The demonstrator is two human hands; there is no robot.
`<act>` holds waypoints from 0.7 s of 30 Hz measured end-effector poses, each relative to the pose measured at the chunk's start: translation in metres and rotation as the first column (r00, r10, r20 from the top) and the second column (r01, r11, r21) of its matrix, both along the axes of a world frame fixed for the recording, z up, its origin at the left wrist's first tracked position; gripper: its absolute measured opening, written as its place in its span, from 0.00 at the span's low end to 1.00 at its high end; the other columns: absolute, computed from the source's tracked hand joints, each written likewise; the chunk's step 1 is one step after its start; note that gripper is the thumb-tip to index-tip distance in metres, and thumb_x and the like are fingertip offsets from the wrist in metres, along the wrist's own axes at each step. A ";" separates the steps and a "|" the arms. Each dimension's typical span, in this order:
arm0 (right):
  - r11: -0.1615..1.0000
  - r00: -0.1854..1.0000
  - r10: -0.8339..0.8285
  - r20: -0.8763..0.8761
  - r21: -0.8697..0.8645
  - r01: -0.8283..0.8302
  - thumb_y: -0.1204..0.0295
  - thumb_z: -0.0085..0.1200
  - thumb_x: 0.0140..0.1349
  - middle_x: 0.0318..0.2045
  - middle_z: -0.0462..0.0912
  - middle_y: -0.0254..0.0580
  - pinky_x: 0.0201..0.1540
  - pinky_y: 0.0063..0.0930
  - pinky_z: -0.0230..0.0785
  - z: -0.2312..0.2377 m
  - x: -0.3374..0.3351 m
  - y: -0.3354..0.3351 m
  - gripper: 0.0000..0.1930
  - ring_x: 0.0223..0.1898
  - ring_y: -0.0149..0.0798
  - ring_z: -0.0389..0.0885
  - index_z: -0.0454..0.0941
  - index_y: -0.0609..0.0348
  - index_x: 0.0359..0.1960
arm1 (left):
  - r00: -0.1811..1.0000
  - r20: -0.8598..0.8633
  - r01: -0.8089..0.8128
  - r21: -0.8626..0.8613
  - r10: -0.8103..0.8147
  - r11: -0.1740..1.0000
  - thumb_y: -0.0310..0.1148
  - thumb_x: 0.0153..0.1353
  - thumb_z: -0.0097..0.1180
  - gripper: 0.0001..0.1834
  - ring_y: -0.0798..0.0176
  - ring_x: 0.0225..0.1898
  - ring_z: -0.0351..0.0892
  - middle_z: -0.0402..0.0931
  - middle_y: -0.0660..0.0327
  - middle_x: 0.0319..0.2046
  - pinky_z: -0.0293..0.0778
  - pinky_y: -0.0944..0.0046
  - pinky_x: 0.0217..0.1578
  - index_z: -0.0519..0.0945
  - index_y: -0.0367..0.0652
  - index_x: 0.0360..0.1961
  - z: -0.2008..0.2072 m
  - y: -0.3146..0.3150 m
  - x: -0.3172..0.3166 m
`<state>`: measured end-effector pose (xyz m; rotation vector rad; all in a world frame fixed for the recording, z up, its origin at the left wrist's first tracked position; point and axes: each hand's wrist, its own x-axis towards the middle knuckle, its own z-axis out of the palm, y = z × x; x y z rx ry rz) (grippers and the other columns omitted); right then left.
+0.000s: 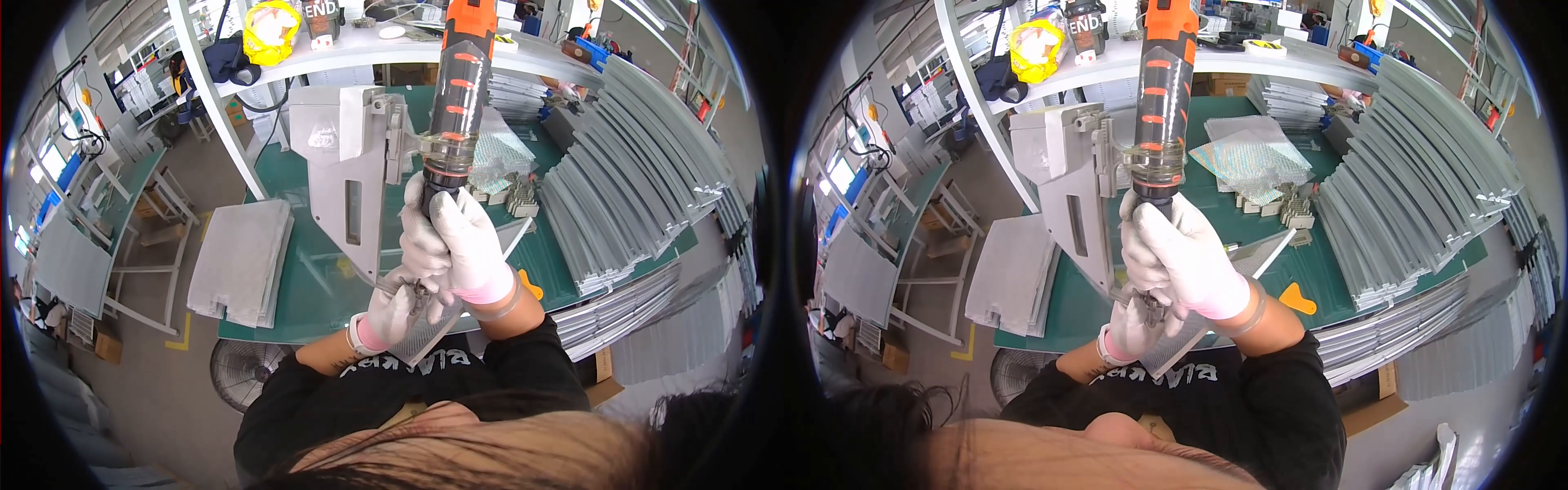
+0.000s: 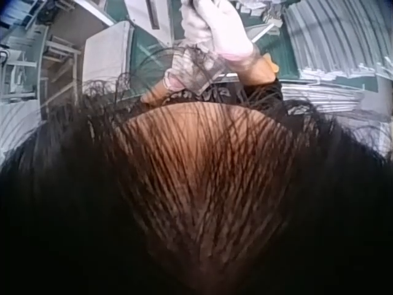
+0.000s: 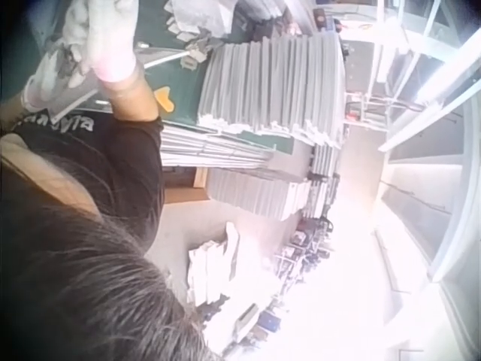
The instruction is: Assemble an industrial filter unit by applying masking tape to the housing and using a power drill to secure components.
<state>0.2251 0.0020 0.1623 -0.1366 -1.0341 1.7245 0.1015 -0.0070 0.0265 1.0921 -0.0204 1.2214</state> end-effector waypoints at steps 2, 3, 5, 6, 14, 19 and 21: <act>0.999 0.999 0.032 -0.043 0.004 -0.032 0.66 0.44 0.75 0.18 0.61 0.29 0.17 0.18 0.50 0.000 0.008 0.003 0.09 0.16 0.22 0.55 0.66 0.59 0.48 | 0.992 0.060 0.111 -0.069 -0.106 0.991 0.38 0.75 0.44 0.13 0.70 0.22 0.72 0.81 0.48 0.35 0.70 0.72 0.25 0.75 0.40 0.48 0.000 0.003 -0.004; 1.000 1.000 -0.016 0.016 0.025 0.015 0.55 0.50 0.73 0.17 0.60 0.26 0.17 0.18 0.47 0.001 0.008 0.003 0.18 0.14 0.21 0.52 0.67 0.57 0.49 | 0.996 -0.001 0.091 -0.040 -0.091 0.995 0.39 0.74 0.46 0.14 0.71 0.21 0.72 0.81 0.50 0.33 0.68 0.73 0.23 0.74 0.40 0.49 0.000 0.006 -0.006; 0.999 0.999 -0.048 0.005 0.012 0.048 0.55 0.50 0.73 0.17 0.60 0.25 0.17 0.18 0.47 0.002 0.009 0.001 0.18 0.14 0.21 0.52 0.67 0.57 0.48 | 0.995 -0.063 0.071 -0.015 -0.072 0.997 0.40 0.73 0.47 0.15 0.72 0.20 0.71 0.80 0.51 0.32 0.66 0.74 0.21 0.74 0.40 0.51 0.004 0.007 -0.008; 0.997 0.997 -0.083 -0.004 0.003 0.083 0.55 0.50 0.73 0.17 0.60 0.25 0.17 0.18 0.47 0.002 0.009 0.001 0.18 0.14 0.21 0.52 0.67 0.57 0.48 | 0.992 -0.100 0.070 -0.052 -0.075 0.996 0.39 0.73 0.48 0.15 0.72 0.19 0.70 0.80 0.52 0.31 0.65 0.74 0.20 0.74 0.40 0.51 0.007 0.005 -0.009; 0.989 0.988 -0.149 -0.035 -0.005 0.149 0.54 0.50 0.72 0.16 0.59 0.24 0.16 0.18 0.45 0.002 0.002 0.004 0.18 0.13 0.20 0.52 0.68 0.56 0.47 | 0.982 -0.189 -0.005 -0.110 -0.016 0.994 0.34 0.71 0.48 0.12 0.73 0.18 0.69 0.80 0.52 0.30 0.65 0.75 0.18 0.75 0.43 0.52 0.012 -0.004 -0.006; 0.989 0.988 -0.150 -0.017 -0.014 0.150 0.53 0.51 0.71 0.16 0.59 0.24 0.16 0.18 0.46 0.003 0.000 -0.001 0.18 0.13 0.20 0.52 0.68 0.55 0.47 | 0.969 -0.247 -0.024 -0.134 -0.010 0.991 0.25 0.67 0.43 0.16 0.71 0.18 0.70 0.80 0.53 0.30 0.68 0.73 0.21 0.73 0.43 0.55 0.015 -0.008 -0.008; 0.988 0.988 -0.153 -0.016 -0.021 0.152 0.53 0.51 0.71 0.17 0.59 0.24 0.16 0.18 0.46 0.003 -0.002 -0.001 0.18 0.14 0.20 0.52 0.68 0.55 0.47 | 0.973 -0.230 -0.036 -0.141 0.003 0.989 0.24 0.66 0.41 0.18 0.71 0.19 0.71 0.79 0.53 0.30 0.69 0.72 0.21 0.73 0.44 0.56 0.012 -0.009 -0.007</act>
